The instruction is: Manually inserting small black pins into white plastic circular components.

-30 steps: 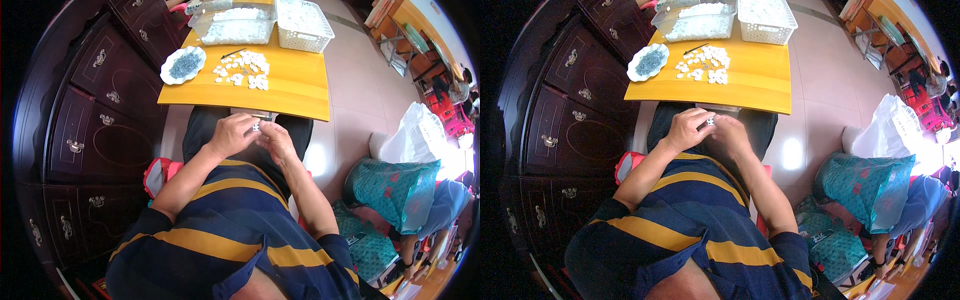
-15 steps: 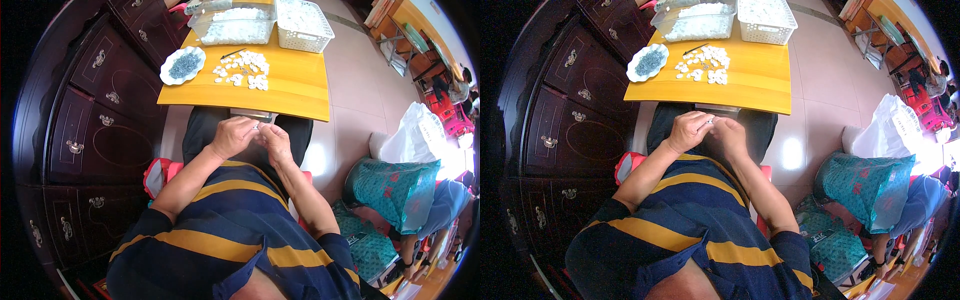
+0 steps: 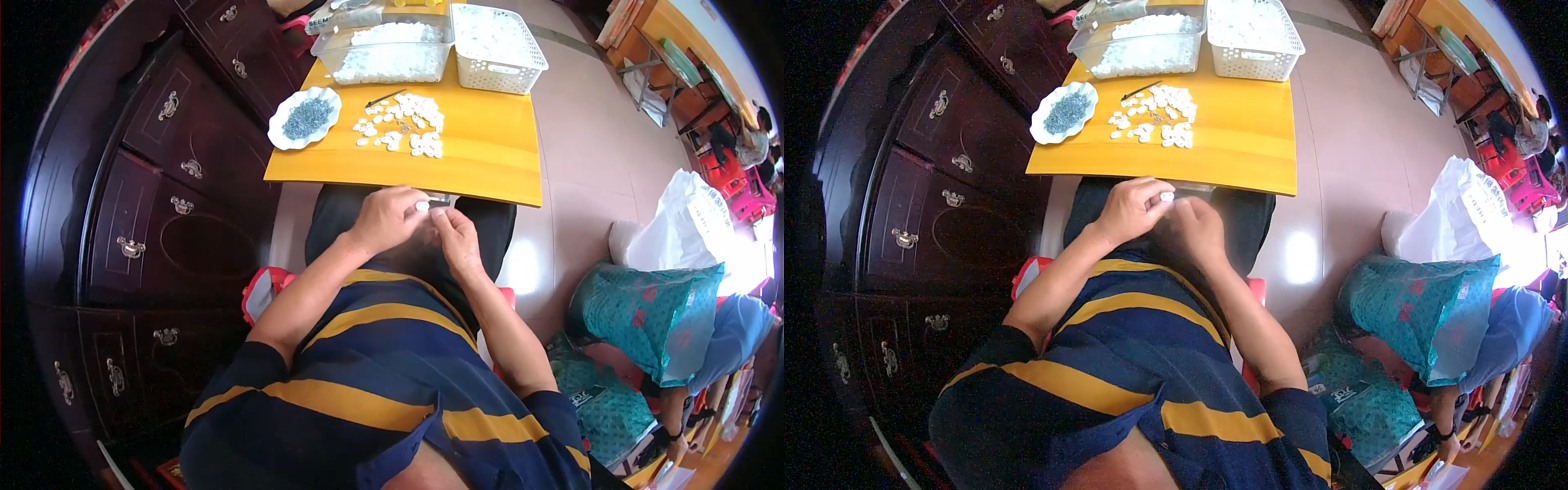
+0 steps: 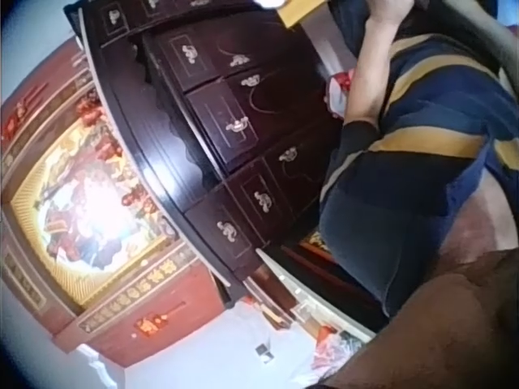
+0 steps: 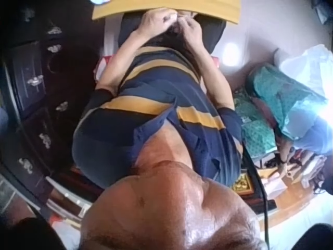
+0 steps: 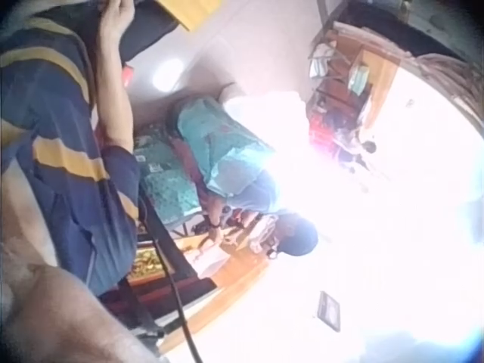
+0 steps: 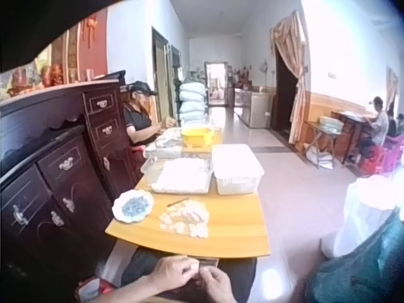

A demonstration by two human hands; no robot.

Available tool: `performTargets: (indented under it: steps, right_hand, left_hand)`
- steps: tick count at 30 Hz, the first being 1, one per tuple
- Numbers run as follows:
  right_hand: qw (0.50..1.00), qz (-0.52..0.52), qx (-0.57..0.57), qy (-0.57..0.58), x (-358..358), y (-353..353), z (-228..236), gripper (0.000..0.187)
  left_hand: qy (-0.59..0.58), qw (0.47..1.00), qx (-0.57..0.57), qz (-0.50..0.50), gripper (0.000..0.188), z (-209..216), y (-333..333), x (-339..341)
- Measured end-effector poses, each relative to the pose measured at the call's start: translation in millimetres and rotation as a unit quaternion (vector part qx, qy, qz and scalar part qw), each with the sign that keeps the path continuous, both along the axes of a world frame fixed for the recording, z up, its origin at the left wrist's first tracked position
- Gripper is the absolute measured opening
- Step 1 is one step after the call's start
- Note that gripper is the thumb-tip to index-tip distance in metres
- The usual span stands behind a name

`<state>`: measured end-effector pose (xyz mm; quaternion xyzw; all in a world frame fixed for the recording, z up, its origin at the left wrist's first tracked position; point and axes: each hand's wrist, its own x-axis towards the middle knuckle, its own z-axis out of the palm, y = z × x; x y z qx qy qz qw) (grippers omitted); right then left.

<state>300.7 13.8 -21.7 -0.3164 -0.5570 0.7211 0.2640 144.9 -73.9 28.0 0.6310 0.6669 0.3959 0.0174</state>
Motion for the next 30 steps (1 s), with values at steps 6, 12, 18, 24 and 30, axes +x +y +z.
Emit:
performTargets:
  steps: [6, 12, 18, 24, 30]
  right_hand:
    - [0.929, 0.148, 0.290, -0.173, 3, -11, -2, 0.030]
    - [0.923, 0.149, 0.295, -0.200, 1, -8, -4, 0.027]
    - [0.926, 0.130, 0.295, -0.197, -1, -11, 0, 0.025]
    - [0.928, 0.135, 0.292, -0.187, -1, -9, 1, 0.024]
    - [0.934, 0.129, 0.281, -0.181, -1, -8, -2, 0.024]
  left_hand:
    - [0.003, 0.997, -0.073, 0.013, 0.014, -8, 40, -29]
    - [-0.062, 0.998, -0.031, 0.013, 0.022, -15, 77, -20]
    - [-0.014, 0.988, 0.049, 0.147, 0.023, -39, 52, -76]
    - [0.030, 0.983, 0.001, 0.179, 0.022, -30, 48, -99]
    - [0.085, 0.981, -0.008, 0.176, 0.019, -35, 54, -99]
